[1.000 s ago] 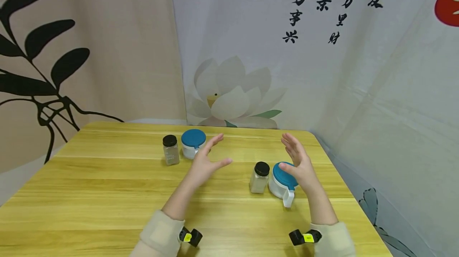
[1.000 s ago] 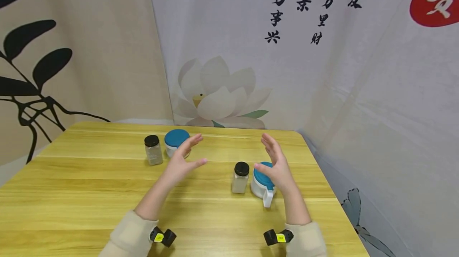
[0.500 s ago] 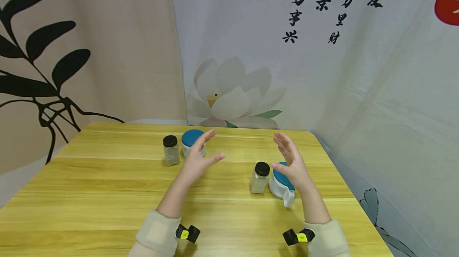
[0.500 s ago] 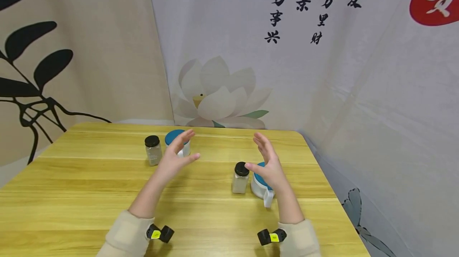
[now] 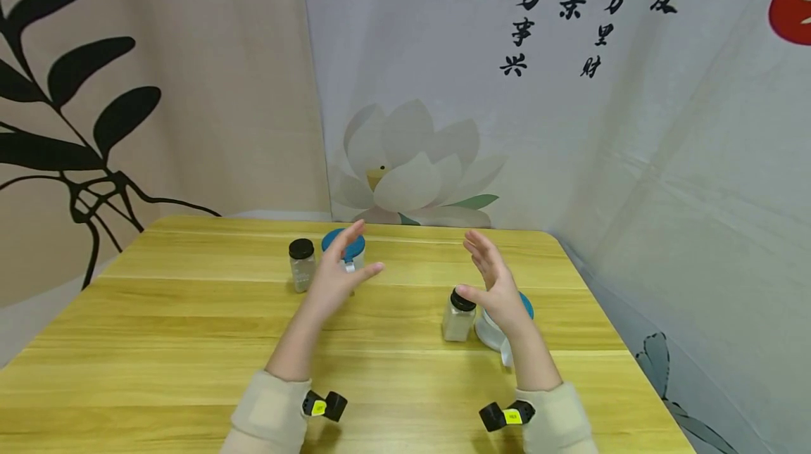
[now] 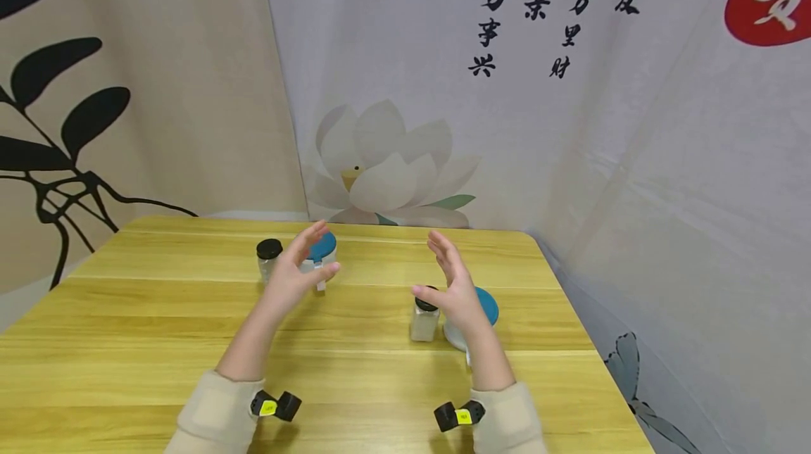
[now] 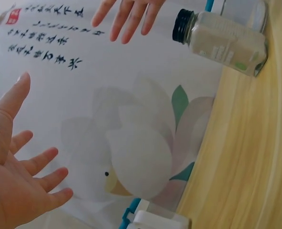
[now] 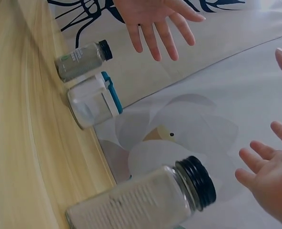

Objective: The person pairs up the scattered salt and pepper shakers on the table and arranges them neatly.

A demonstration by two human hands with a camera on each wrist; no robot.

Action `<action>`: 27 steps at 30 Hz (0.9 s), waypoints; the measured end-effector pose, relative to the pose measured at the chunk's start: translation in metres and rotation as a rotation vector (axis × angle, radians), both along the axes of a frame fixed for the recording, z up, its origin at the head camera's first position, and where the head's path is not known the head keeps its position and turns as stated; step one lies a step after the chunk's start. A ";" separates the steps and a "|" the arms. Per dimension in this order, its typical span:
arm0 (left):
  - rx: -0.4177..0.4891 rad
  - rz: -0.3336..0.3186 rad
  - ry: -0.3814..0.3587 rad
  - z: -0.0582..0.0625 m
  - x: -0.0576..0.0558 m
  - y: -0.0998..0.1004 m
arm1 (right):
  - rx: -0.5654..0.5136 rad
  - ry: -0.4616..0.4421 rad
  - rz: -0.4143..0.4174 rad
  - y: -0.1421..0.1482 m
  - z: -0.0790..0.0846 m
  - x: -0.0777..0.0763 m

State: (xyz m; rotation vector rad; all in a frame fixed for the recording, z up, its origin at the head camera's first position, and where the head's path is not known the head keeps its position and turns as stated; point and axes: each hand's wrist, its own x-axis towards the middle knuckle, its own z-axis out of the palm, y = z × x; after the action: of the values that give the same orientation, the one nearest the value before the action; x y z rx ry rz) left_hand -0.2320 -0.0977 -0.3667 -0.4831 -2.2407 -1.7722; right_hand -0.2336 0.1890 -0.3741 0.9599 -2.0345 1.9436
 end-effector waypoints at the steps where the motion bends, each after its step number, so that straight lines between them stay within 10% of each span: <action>1: -0.001 0.004 0.001 0.000 0.000 -0.001 | -0.003 0.001 0.003 -0.002 0.000 0.000; 27: -0.005 0.128 0.009 0.003 -0.005 -0.033 | 0.002 -0.008 -0.004 -0.042 0.000 -0.004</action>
State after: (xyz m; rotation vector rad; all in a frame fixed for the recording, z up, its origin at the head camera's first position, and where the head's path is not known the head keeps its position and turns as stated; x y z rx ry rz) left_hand -0.2370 -0.1306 -0.3633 -0.3398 -2.2178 -1.6981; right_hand -0.2371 0.1473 -0.3744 0.9484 -2.0413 1.9472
